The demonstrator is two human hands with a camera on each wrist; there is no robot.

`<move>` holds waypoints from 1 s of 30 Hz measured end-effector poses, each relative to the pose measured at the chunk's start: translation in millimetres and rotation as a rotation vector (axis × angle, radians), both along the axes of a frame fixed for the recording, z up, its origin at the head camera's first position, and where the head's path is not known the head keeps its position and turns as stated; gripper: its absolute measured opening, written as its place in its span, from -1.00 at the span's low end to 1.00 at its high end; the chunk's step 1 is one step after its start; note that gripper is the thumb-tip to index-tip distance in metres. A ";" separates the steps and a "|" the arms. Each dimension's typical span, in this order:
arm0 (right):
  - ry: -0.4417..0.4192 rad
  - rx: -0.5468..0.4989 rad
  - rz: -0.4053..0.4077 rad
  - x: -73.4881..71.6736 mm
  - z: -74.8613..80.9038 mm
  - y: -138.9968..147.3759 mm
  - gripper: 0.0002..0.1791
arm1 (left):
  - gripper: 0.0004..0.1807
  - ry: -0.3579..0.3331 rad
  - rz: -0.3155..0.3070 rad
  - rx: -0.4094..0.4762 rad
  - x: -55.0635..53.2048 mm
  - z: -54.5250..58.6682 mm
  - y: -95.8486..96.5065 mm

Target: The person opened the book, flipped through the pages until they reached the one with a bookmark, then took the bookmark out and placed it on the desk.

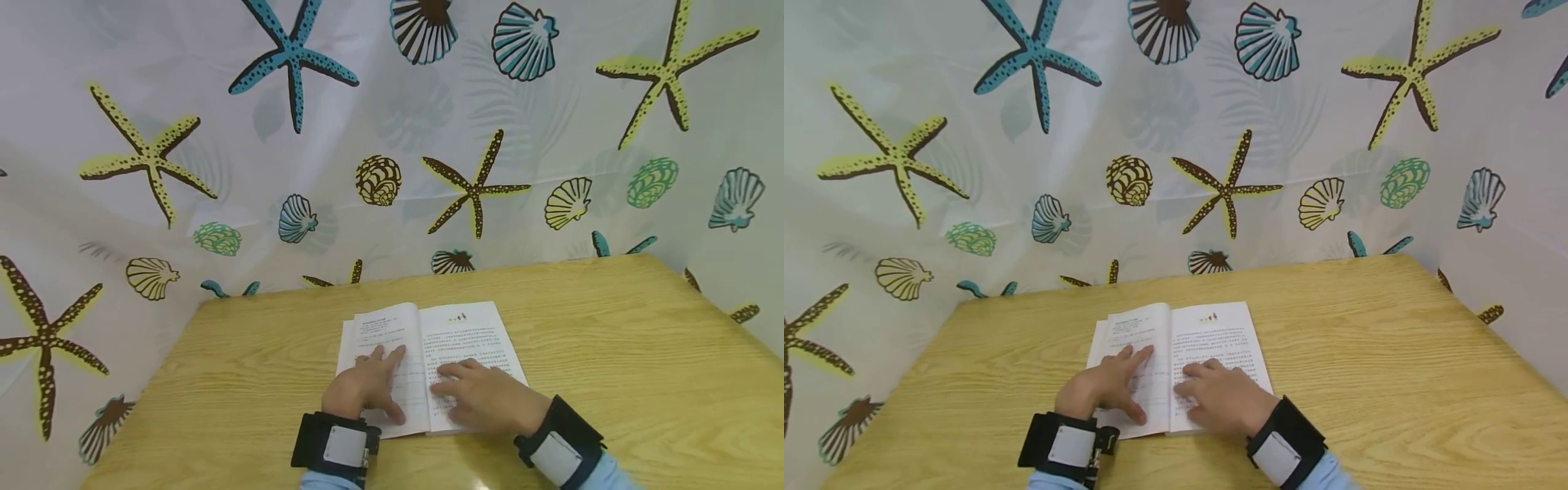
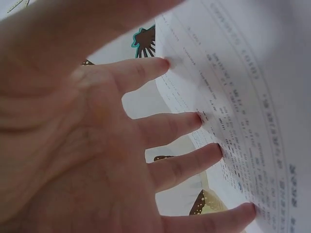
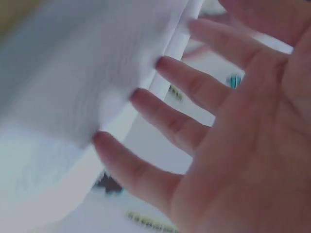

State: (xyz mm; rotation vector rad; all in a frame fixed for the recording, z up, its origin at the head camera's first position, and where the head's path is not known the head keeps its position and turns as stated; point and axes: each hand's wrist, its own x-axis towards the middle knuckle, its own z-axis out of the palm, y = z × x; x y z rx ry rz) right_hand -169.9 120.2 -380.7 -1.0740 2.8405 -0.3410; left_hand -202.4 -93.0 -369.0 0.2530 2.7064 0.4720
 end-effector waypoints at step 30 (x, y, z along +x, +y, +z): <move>-0.141 -0.016 -0.407 -32.7 2.8 67.8 -0.30 | 0.13 0.015 0.020 0.010 0.2 -2.5 2.4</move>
